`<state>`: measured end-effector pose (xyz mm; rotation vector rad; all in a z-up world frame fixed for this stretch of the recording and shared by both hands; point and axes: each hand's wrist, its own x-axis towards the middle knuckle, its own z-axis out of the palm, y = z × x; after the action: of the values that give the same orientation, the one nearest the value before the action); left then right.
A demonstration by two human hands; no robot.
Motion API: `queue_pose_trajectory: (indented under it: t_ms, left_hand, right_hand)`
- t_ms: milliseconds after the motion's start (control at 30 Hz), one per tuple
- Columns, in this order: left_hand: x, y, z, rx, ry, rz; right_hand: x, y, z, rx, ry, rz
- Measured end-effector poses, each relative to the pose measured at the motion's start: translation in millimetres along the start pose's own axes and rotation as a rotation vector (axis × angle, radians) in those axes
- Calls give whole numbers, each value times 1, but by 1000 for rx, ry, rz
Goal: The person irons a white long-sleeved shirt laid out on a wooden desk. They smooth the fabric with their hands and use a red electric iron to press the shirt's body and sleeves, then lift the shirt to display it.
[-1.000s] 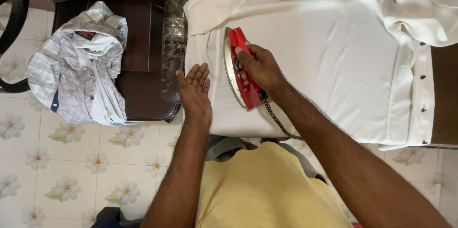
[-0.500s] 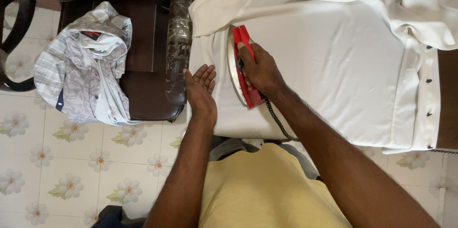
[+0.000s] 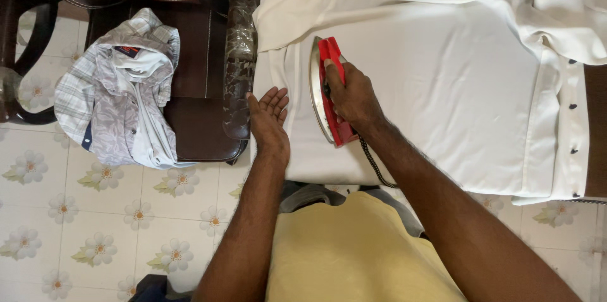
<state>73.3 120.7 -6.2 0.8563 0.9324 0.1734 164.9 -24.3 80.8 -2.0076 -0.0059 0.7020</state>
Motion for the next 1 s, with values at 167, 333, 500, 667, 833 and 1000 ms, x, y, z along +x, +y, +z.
queue_pose_trajectory:
  t_ms: [167, 333, 500, 667, 833, 1000]
  left_hand:
    - [2, -3, 1, -1, 21, 6]
    - [4, -1, -1, -6, 11, -5]
    - [19, -6, -1, 238, -49, 183]
    - [31, 22, 5, 1260, -387, 718]
    - [22, 54, 31, 2025, -581, 562]
    - [19, 56, 37, 2126, -587, 549]
  right_hand:
    - [11, -1, -4, -39, 37, -35]
    - [21, -2, -11, 8, 29, -23]
    - [11, 4, -13, 36, 25, -19]
    - [7, 0, -12, 23, 41, -18]
    - [12, -4, -13, -40, 59, 1]
    - [19, -6, -17, -50, 63, 30]
